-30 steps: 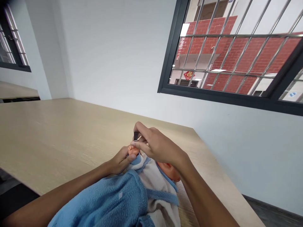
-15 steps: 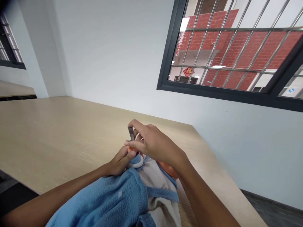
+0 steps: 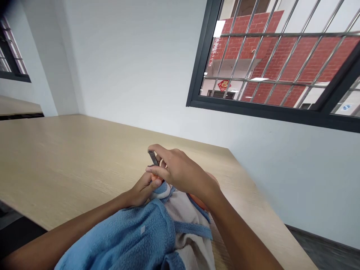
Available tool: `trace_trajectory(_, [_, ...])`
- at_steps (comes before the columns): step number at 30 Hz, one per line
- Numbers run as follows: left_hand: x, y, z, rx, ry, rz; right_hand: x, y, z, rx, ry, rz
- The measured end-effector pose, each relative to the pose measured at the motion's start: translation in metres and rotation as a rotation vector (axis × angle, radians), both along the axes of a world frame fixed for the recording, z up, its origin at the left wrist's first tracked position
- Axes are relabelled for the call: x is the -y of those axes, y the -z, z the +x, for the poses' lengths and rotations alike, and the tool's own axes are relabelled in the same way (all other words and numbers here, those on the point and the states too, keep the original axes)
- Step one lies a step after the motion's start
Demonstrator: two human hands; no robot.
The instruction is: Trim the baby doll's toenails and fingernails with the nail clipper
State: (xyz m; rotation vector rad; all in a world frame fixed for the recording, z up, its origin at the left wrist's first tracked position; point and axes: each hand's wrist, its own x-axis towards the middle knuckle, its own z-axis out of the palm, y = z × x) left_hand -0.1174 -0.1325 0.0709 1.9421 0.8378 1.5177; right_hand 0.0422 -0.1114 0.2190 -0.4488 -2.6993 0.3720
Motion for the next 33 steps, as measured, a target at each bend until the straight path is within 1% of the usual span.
trace_trajectory(3, [0.001,-0.001,-0.001,-0.014,-0.013,0.002,0.002,-0.001,-0.002,0.012,0.013,0.028])
trace_trajectory(9, [0.002,-0.003,-0.001,-0.037,-0.015,-0.006,0.001,-0.003,-0.005,-0.002,-0.050,0.045])
trace_trajectory(12, [0.002,-0.002,-0.001,-0.039,-0.010,-0.011,0.001,-0.001,-0.004,-0.015,-0.049,0.058])
trace_trajectory(14, [0.002,-0.002,-0.001,-0.035,-0.010,-0.014,0.001,-0.001,-0.003,-0.012,-0.029,0.034])
trace_trajectory(16, [0.002,-0.002,-0.001,-0.033,-0.012,-0.019,0.000,-0.001,-0.002,-0.021,-0.021,-0.024])
trace_trajectory(19, [0.002,-0.003,-0.001,-0.034,-0.012,-0.030,-0.002,-0.003,0.002,-0.058,-0.050,-0.122])
trace_trajectory(21, [0.002,-0.004,-0.001,-0.036,-0.004,-0.037,-0.004,-0.005,0.004,-0.078,-0.064,-0.154])
trace_trajectory(27, [0.004,-0.007,-0.001,-0.030,0.004,-0.044,-0.004,-0.008,0.006,-0.115,-0.022,-0.133])
trace_trajectory(33, [0.006,-0.008,-0.001,-0.018,-0.015,-0.024,-0.005,-0.007,0.008,-0.077,-0.051,-0.074])
